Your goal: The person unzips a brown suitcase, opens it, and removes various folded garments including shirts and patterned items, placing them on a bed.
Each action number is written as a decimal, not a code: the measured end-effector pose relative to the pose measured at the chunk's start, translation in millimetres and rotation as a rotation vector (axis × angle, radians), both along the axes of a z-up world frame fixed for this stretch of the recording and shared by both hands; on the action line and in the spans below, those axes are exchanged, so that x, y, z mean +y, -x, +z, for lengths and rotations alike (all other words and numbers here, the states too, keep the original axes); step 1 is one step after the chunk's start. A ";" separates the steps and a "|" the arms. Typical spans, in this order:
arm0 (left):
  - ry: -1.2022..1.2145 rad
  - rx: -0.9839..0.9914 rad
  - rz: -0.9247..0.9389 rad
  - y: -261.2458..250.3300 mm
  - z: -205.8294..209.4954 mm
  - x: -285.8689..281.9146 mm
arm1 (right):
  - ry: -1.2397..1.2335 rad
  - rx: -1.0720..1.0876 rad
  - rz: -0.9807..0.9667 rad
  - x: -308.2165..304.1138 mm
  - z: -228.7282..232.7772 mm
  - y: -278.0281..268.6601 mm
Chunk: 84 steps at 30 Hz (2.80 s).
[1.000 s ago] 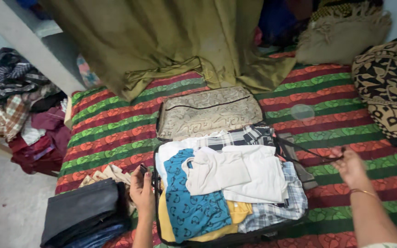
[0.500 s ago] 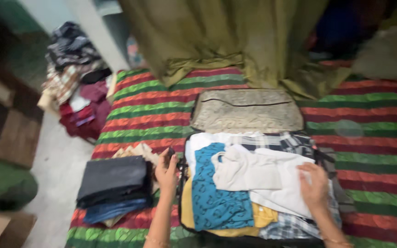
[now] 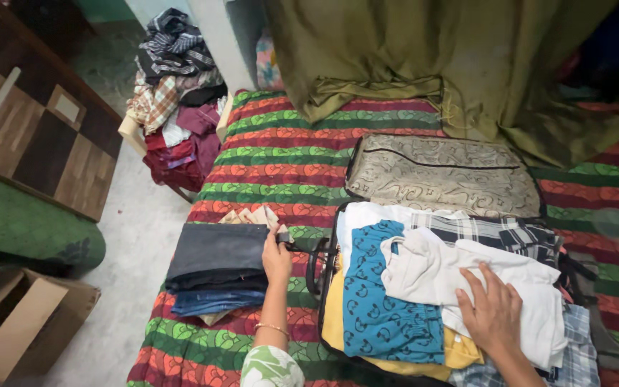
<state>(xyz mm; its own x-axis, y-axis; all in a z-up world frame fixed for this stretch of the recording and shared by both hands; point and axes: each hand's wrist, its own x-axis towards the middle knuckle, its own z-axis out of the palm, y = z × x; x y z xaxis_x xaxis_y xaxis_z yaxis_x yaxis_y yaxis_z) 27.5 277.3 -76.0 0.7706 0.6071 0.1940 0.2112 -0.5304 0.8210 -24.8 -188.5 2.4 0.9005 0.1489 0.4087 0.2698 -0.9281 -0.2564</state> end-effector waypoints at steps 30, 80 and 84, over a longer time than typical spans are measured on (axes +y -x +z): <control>-0.501 0.081 -0.690 69.0 85.5 -258.5 | -0.334 0.167 -0.190 -23.5 -41.3 -13.7; 2.021 -0.063 -0.381 84.4 19.9 -336.6 | -0.429 -0.022 0.185 -36.9 7.0 17.2; 1.891 -0.010 -0.459 82.2 -39.6 -337.9 | -0.151 0.149 0.333 -6.8 12.4 26.1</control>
